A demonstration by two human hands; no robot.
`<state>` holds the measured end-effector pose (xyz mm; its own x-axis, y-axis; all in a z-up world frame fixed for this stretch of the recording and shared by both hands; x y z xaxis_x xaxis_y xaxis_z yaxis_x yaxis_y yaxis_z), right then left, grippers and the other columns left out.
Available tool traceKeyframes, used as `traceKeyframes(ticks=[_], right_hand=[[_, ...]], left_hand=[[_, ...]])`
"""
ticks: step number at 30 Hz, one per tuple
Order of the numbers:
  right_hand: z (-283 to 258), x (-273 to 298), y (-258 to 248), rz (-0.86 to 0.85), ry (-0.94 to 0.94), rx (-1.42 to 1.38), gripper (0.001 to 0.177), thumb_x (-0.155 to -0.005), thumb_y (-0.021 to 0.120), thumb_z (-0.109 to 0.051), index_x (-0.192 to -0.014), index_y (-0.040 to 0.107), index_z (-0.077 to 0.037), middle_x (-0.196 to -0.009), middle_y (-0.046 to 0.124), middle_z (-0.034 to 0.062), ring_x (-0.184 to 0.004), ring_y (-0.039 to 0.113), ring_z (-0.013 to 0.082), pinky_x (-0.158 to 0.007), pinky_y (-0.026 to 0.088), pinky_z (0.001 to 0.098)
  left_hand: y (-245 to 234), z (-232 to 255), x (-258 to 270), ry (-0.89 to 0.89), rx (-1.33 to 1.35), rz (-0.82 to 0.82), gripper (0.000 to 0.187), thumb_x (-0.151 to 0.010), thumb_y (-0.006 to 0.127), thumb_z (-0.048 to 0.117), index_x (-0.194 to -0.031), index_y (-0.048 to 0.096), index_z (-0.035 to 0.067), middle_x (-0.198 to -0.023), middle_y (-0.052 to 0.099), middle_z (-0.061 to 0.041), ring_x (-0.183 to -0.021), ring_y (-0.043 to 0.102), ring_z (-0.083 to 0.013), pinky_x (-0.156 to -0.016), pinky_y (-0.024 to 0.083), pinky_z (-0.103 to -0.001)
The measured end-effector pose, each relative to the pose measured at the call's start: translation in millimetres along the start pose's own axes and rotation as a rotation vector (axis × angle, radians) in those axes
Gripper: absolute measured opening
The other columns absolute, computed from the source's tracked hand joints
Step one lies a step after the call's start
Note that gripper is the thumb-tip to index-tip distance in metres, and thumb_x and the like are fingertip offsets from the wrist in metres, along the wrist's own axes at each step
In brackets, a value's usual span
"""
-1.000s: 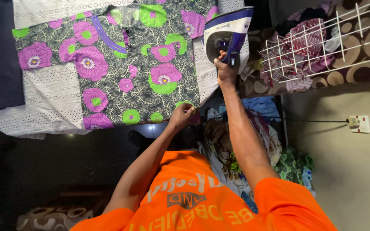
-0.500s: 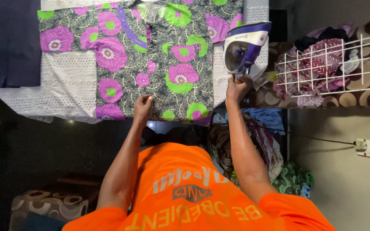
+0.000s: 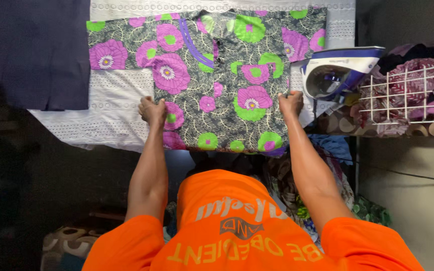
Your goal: The person irons a pair of dark gray shorts and then a floral-patterned short-sleeved shirt on a white tablecloth-covered table. They use a blue and white electric iron, smoothing the fabric and adjusting the garments between passes.
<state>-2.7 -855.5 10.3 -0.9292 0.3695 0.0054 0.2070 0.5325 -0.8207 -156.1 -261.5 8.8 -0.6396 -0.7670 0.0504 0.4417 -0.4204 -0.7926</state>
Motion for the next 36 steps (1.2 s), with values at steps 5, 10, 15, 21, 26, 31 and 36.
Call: traceKeyframes(ticks=[5,10,15,21,26,31,36], right_hand=[[9,-1,30,-0.35,0.292,-0.268,0.041,-0.087,0.08,-0.029,-0.114,0.068,0.0,-0.105,0.071,0.0138,-0.094,0.065,0.026,-0.083,0.051,0.0396],[-20,-5,25,-0.461,0.328,-0.795,0.028,-0.095,0.067,-0.011,-0.122,0.069,-0.003,-0.112,0.073,0.0061,-0.098,0.066,0.0177,-0.09,0.051,0.0346],[-60,-17,-1,-0.429,0.246,-1.138,0.025,-0.1,0.064,-0.008,-0.123,0.07,-0.004,-0.116,0.073,0.0039,-0.105,0.067,0.0159,-0.099,0.051,0.0322],[-110,-87,2,-0.233,-0.081,-1.27,0.009,-0.112,0.065,-0.009,-0.103,0.064,-0.011,-0.097,0.059,-0.0057,-0.091,0.052,0.0075,-0.087,0.043,0.0261],[-127,-169,27,-0.079,-0.137,-1.2,0.015,-0.109,0.064,-0.014,-0.095,0.062,-0.01,-0.088,0.054,-0.0064,-0.082,0.045,0.0063,-0.078,0.039,0.025],[-130,-215,76,-0.035,-0.014,-0.963,0.016,-0.108,0.064,-0.021,-0.105,0.068,-0.006,-0.087,0.055,-0.0045,-0.08,0.046,0.009,-0.076,0.041,0.0269],[-141,-189,85,0.057,-0.212,-0.568,0.037,-0.106,0.072,-0.018,-0.134,0.055,-0.002,-0.125,0.062,0.0122,-0.114,0.059,0.0211,-0.1,0.047,0.0377]], left_hand=[[22,-6,-23,-0.047,0.37,-0.345,0.044,-0.087,0.084,0.032,-0.103,0.067,-0.005,-0.088,0.07,-0.013,-0.08,0.062,-0.0239,-0.074,0.048,-0.038],[23,19,-54,-0.116,0.889,-0.529,0.031,-0.092,0.075,0.016,-0.116,0.074,-0.005,-0.094,0.073,-0.007,-0.076,0.061,-0.0104,-0.065,0.048,-0.025],[1,65,-113,-0.16,1.124,-0.569,0.028,-0.095,0.073,0.011,-0.119,0.072,-0.004,-0.099,0.076,-0.008,-0.08,0.069,-0.0121,-0.07,0.057,-0.025],[14,128,-191,-0.064,1.28,-0.525,0.027,-0.097,0.074,0.012,-0.118,0.072,-0.005,-0.101,0.077,-0.01,-0.084,0.071,-0.0146,-0.073,0.058,-0.028],[54,165,-252,0.087,1.289,-0.51,0.032,-0.102,0.073,0.017,-0.124,0.071,-0.006,-0.108,0.076,-0.008,-0.093,0.069,-0.0134,-0.085,0.056,-0.027],[88,156,-295,0.033,1.129,-0.45,0.043,-0.099,0.075,0.023,-0.131,0.066,-0.004,-0.118,0.076,-0.012,-0.102,0.072,-0.0164,-0.09,0.06,-0.029],[86,138,-276,0.117,0.88,-0.448,0.052,-0.101,0.075,0.021,-0.144,0.057,-0.002,-0.129,0.065,-0.012,-0.116,0.064,-0.0174,-0.101,0.055,-0.03]])
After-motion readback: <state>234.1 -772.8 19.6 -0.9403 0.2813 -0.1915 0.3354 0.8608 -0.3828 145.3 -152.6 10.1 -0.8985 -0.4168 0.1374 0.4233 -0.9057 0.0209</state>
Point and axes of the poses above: each hand's wrist, its own x-axis away from the middle knuckle, its own y-axis out of the palm, z = x × y, the point moved 9 cm from there along -x, towards the middle knuckle
